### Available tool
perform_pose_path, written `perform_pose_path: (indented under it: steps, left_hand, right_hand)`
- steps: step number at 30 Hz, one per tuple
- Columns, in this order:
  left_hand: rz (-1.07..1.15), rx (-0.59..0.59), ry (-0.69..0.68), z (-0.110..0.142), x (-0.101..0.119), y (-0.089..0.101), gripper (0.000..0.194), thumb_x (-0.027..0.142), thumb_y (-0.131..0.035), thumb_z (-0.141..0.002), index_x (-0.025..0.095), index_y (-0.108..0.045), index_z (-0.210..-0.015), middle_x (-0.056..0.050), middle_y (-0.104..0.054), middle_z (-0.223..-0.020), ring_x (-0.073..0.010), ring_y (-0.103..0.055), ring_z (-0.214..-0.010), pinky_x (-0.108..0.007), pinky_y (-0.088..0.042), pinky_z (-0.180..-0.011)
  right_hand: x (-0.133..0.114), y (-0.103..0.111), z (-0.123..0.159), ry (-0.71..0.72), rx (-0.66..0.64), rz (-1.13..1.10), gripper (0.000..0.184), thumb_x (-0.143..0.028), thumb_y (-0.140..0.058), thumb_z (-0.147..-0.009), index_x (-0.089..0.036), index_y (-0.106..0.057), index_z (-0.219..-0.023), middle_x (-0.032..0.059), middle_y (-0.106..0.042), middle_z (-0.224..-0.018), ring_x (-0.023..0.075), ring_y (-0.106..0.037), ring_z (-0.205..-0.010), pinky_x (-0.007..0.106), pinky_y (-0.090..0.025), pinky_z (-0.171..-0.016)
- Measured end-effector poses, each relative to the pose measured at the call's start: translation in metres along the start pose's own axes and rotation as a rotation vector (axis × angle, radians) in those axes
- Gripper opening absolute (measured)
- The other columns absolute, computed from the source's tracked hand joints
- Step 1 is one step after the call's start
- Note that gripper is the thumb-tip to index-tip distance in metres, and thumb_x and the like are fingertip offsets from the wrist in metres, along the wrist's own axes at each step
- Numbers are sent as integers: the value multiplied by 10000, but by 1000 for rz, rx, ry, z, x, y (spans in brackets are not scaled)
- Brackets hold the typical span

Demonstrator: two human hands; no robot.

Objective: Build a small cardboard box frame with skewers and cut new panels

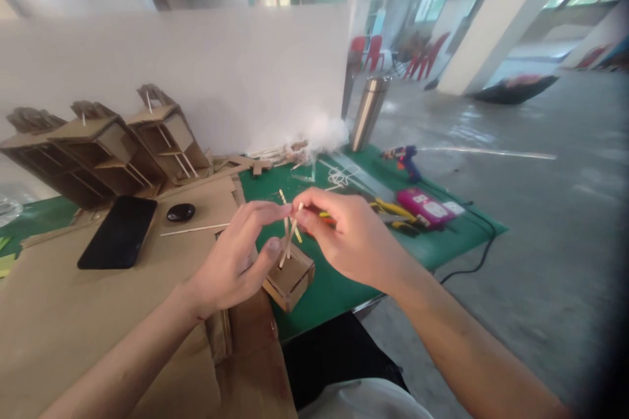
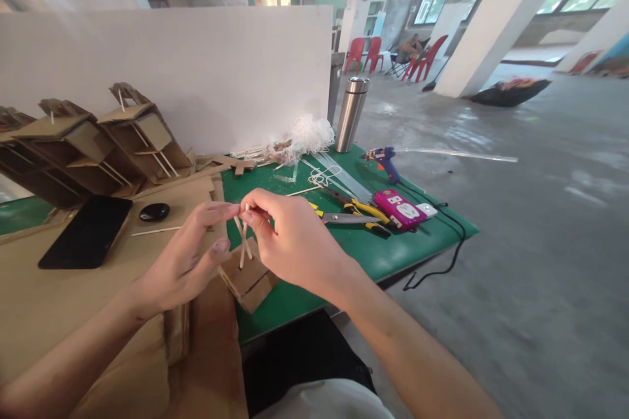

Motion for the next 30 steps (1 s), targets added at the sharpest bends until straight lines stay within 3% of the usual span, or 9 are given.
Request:
perform_pose_path:
  steps: [4, 9, 11, 15, 17, 21, 25, 30]
  left_hand:
    - [-13, -9, -3, -1, 1, 0, 369, 173, -415, -979, 241, -400, -1341, -113, -536, -1253, -245, -504, -1202, -448, -439, -1007]
    - [-6, 0, -4, -1, 0, -1, 379, 153, -419, -972, 231, -399, -1342, -112, -530, -1266, -235, -497, -1210, -430, -434, -1014]
    - [2, 2, -9, 0, 0, -1, 382, 152, -427, -969, 223, -400, -1344, -113, -525, -1273, -230, -494, -1212, -420, -428, -1020]
    - [2, -8, -14, 0, 2, -1, 374, 154, -430, -971, 212, -407, -1340, -108, -529, -1263, -221, -494, -1212, -405, -422, -1025]
    - [-1, -9, -13, 0, 2, -1, 372, 153, -427, -971, 212, -407, -1339, -108, -529, -1265, -220, -492, -1215, -400, -421, -1026]
    - [-22, 3, 0, -1, -1, 0, 379, 155, -422, -976, 222, -400, -1348, -107, -531, -1263, -225, -493, -1214, -400, -429, -1015]
    - [-19, -1, 13, -2, -1, 0, 364, 153, -431, -973, 221, -405, -1329, -101, -536, -1259, -220, -497, -1208, -390, -431, -1013]
    - [-13, 5, 1, -1, 1, 0, 358, 148, -432, -967, 217, -408, -1317, -100, -545, -1246, -215, -513, -1178, -389, -437, -999]
  right_hand:
    - [0, 1, -1, -14, -25, 58, 169, -137, -450, -931, -212, -484, -783, -37, -530, -644, 113, -480, -567, 247, -325, -522]
    - [-3, -4, -1, 123, 170, 210, 166, -68, -439, -896, -197, -505, -815, -18, -541, -661, 126, -487, -607, 271, -360, -616]
    - [-2, -5, -1, 102, 149, 156, 156, -91, -440, -907, -199, -506, -817, -22, -534, -652, 124, -483, -593, 268, -357, -600]
    - [5, -3, -1, -52, -12, -53, 149, -190, -447, -944, -212, -494, -804, -44, -489, -620, 105, -453, -512, 248, -304, -489]
    - [6, -2, -2, -48, 3, -79, 147, -204, -439, -954, -210, -499, -819, -44, -484, -630, 103, -454, -513, 247, -299, -483]
    - [1, -3, 0, 88, 172, 104, 127, -112, -452, -916, -189, -505, -831, -34, -509, -661, 107, -464, -567, 263, -341, -580]
    - [-8, -5, 3, 169, 209, 319, 173, -52, -434, -889, -181, -511, -803, -29, -542, -645, 117, -456, -577, 296, -335, -649]
    - [-6, 0, 2, 84, 45, 22, 157, -136, -451, -936, -200, -536, -821, -47, -512, -651, 95, -432, -549, 236, -333, -541]
Point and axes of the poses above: each hand's wrist, its own z-axis away from the middle knuckle, its own y-axis out of the back of the hand, x = y × z, the point moved 2 cm from there along -z, towards the middle knuckle
